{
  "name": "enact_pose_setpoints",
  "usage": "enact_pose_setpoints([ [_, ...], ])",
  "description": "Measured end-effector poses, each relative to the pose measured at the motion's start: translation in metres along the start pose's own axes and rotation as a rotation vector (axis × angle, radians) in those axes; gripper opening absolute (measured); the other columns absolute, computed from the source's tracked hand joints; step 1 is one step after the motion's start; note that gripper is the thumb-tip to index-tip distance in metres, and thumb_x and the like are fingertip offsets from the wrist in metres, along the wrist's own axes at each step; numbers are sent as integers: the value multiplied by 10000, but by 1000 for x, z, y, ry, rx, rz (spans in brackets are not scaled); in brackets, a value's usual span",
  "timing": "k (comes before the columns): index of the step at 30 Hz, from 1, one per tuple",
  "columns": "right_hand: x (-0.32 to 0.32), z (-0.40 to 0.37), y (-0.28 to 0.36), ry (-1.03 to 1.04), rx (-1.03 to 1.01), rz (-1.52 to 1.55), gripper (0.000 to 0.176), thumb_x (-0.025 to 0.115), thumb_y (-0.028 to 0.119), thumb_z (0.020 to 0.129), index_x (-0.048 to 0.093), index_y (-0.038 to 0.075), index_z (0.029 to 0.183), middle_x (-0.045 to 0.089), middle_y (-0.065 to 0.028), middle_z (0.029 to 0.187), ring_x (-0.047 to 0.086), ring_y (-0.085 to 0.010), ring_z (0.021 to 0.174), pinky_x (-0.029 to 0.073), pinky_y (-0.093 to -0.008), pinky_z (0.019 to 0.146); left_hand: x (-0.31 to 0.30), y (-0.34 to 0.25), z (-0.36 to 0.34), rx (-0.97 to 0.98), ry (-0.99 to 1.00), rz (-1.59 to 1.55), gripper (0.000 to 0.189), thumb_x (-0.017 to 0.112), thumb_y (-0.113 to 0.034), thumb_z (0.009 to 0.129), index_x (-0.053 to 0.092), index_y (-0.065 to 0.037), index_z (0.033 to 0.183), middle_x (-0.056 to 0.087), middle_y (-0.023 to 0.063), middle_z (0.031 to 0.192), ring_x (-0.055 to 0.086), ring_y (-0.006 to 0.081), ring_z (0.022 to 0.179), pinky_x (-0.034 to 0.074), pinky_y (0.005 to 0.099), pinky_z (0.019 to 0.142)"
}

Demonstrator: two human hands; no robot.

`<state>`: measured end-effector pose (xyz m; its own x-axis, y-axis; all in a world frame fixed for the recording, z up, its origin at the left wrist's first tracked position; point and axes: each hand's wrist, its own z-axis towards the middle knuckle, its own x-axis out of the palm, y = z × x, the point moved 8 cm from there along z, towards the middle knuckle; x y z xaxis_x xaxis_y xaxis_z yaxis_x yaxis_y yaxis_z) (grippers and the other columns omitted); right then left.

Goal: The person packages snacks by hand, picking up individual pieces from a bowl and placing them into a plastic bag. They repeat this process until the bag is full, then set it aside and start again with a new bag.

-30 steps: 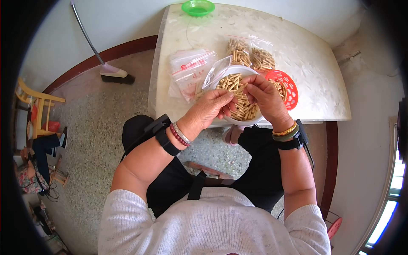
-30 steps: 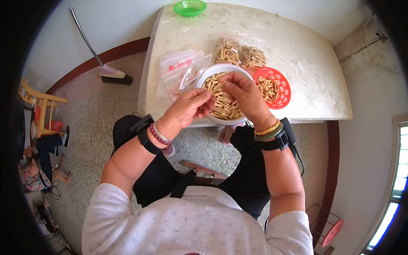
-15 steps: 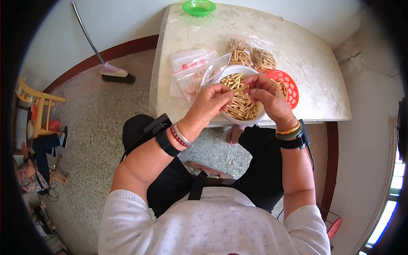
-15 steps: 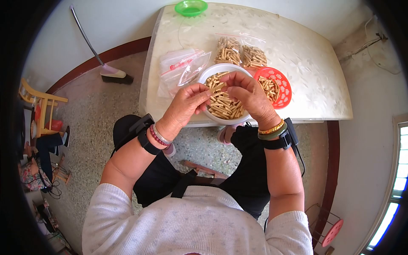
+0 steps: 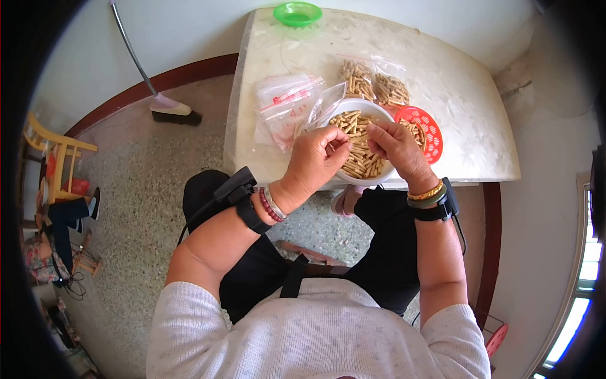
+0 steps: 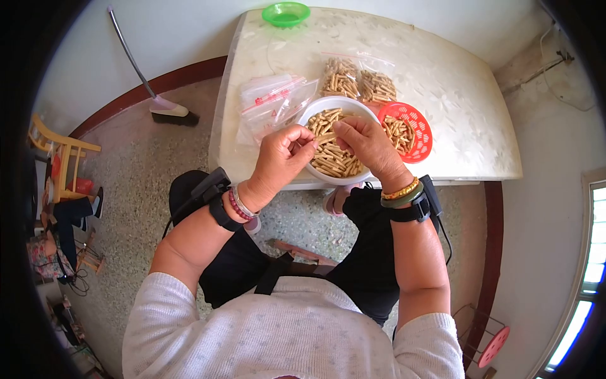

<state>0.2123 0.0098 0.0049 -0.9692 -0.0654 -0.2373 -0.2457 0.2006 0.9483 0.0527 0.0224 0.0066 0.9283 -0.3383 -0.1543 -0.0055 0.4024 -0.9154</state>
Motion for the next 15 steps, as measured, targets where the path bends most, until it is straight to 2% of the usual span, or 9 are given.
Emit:
enact_pose_setpoints([
  [2, 2, 2, 2, 17, -19, -14, 282, 554, 293, 963, 605, 60, 813, 522, 50, 691, 412, -28, 595, 353, -189, 548, -5, -10, 1, 68, -38, 52, 95, 675, -59, 850, 625, -5, 909, 613, -1, 712, 524, 21, 575, 427, 183, 514],
  [5, -3, 3, 15, -54, -136, -10, 239, 593, 249, 945, 602, 31, 847, 556, 40, 749, 471, -32, 685, 401, -198, 607, -25, -34, 5, 162, -112, 166, 129, 690, -70, 839, 632, -20, 943, 577, -11, 694, 471, 23, 559, 392, 186, 502],
  [7, -12, 1, 26, -213, -231, 97, 139, 600, 167, 938, 603, 30, 913, 561, 39, 768, 470, -27, 694, 401, -189, 611, -45, -42, 11, 207, -228, 228, 163, 694, -72, 838, 626, -26, 979, 541, -28, 712, 425, 27, 567, 367, 184, 503],
  [8, -9, 6, 23, -215, -232, 97, 139, 600, 167, 938, 603, 30, 913, 561, 39, 768, 470, -27, 694, 401, -189, 611, -54, -42, 15, 223, -291, 243, 165, 691, -68, 840, 623, -26, 985, 537, -29, 726, 425, 26, 580, 367, 181, 508],
  [10, -14, 8, 36, -387, -458, 47, 73, 605, 104, 928, 601, 31, 934, 559, 42, 759, 469, -24, 686, 402, -184, 600, -64, -29, 26, 197, -313, 233, 165, 686, -56, 842, 619, -14, 987, 552, -20, 755, 453, 23, 615, 386, 175, 528],
  [11, -10, 8, 42, -404, -497, -7, 55, 611, 85, 917, 594, 34, 927, 555, 46, 744, 468, -32, 670, 406, -200, 577, -70, -20, 31, 168, -362, 160, 180, 701, -77, 816, 618, -25, 967, 548, 9, 746, 455, 63, 590, 408, 202, 533],
  [12, -4, 10, 50, -432, -572, -134, 57, 619, 77, 904, 590, 36, 929, 551, 22, 704, 475, -58, 626, 410, -225, 549, -76, -16, 34, 141, -411, 87, 196, 717, -98, 790, 616, -36, 947, 545, 38, 736, 457, 103, 565, 429, 230, 537],
  [14, 12, 14, 58, -396, -631, -223, 71, 630, 74, 887, 591, 35, 932, 584, -37, 694, 507, -100, 597, 426, -254, 544, -76, -16, 37, 122, -389, 145, 222, 721, -111, 777, 622, -28, 956, 569, 58, 763, 503, 122, 595, 452, 250, 554],
  [15, 20, 8, 70, -392, -623, -325, 96, 627, 96, 883, 579, 36, 940, 630, -131, 730, 603, -213, 606, 472, -323, 553, -68, -11, 41, 73, -292, 249, 216, 715, -123, 778, 630, -23, 949, 588, 71, 770, 526, 137, 597, 461, 265, 563],
])
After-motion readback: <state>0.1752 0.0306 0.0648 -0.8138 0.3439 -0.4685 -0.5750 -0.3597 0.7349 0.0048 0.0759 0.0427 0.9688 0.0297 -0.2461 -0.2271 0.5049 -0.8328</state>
